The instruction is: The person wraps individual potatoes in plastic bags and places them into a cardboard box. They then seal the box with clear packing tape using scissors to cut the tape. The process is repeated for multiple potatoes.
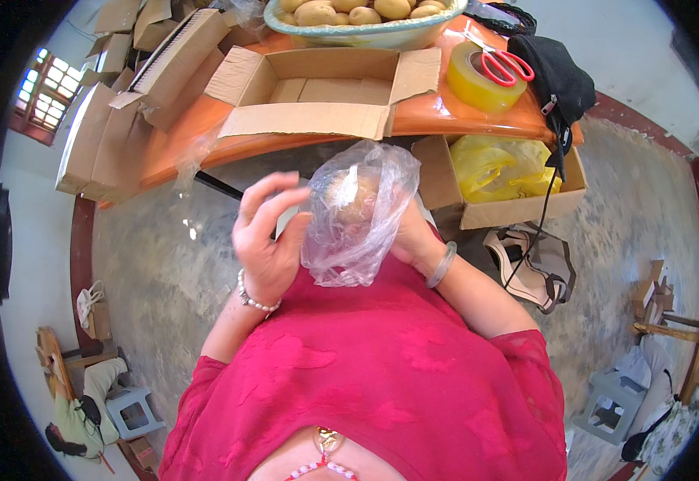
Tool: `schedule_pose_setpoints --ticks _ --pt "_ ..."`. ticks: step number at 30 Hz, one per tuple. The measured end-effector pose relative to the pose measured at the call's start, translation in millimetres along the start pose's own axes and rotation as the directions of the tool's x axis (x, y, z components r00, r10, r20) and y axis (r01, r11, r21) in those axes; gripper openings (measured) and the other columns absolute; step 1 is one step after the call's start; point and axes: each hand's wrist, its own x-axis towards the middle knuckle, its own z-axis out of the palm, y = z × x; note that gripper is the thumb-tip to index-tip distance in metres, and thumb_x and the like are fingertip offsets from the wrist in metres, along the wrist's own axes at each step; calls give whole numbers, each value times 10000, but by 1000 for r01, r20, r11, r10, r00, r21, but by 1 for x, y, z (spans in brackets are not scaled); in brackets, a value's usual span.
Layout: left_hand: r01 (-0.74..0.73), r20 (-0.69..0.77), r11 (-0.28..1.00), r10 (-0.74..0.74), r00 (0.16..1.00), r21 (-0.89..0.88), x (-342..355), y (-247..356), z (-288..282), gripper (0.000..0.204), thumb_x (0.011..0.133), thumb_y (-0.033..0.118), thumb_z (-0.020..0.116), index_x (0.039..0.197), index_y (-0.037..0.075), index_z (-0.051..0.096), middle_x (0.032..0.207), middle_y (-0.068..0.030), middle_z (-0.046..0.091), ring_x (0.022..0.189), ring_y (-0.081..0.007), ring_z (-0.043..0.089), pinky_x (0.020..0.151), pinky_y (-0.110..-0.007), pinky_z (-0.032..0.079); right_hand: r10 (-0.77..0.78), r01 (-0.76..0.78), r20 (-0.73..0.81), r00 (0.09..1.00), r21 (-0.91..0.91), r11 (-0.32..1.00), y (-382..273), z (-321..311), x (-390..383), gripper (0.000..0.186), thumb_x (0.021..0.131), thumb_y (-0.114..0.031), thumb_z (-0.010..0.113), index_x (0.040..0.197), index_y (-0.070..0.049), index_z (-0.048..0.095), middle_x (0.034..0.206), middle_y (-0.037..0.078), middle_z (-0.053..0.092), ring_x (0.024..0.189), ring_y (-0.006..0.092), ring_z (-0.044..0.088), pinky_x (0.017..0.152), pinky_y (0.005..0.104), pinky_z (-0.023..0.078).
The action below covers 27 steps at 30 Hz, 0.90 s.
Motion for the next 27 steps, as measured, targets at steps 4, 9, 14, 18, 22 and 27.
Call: schedule_pose_setpoints --ticks 4,9,14,18,22,27 --pt "113 194 990 -94 976 -87 5 5 25 387 717 18 748 1093 36 656 1280 -187 550 1108 -322 590 913 -351 480 -31 23 -68 997 -116 993 2 8 -6 310 875 -78 653 1170 -24 574 1130 81 619 983 162 626 818 299 535" --pt "168 285 963 -104 953 -211 -25 -12 39 388 691 4 753 1066 57 670 1331 -196 518 1161 -353 557 958 -373 458 -86 89 -66 994 41 995 8 1 -11 280 911 -119 610 1169 -18 564 1070 72 627 930 152 635 768 296 553" --pt "-23 135 970 57 989 -242 -28 -27 38 145 846 53 629 986 48 669 1060 -147 643 1064 -259 603 868 -311 480 -86 99 -95 992 137 986 14 1 -8 312 886 -52 636 1186 -31 557 1060 59 636 923 154 644 806 306 548" --pt "513 139 667 -530 836 -540 -21 -16 41 281 808 58 700 1080 33 632 845 -116 611 683 -147 617 619 -239 491 -100 104 -105 989 38 994 11 11 -9 314 869 -56 668 1172 -33 589 1065 48 647 913 127 637 806 281 538" --pt "331 192 943 -318 929 -41 -8 -18 33 488 722 87 779 1184 76 624 1031 -139 612 796 -209 631 671 -266 519 -81 76 -111 990 -48 996 12 10 -10 319 863 -59 680 1172 -28 604 1074 43 647 921 111 626 807 269 532" --pt "248 309 953 -187 933 -173 -18 -29 39 583 690 70 777 1235 72 569 1237 -186 535 1066 -318 582 828 -357 510 -22 19 -78 997 -44 999 10 9 -13 339 863 -43 668 1193 -18 593 1081 46 639 928 118 624 808 268 531"
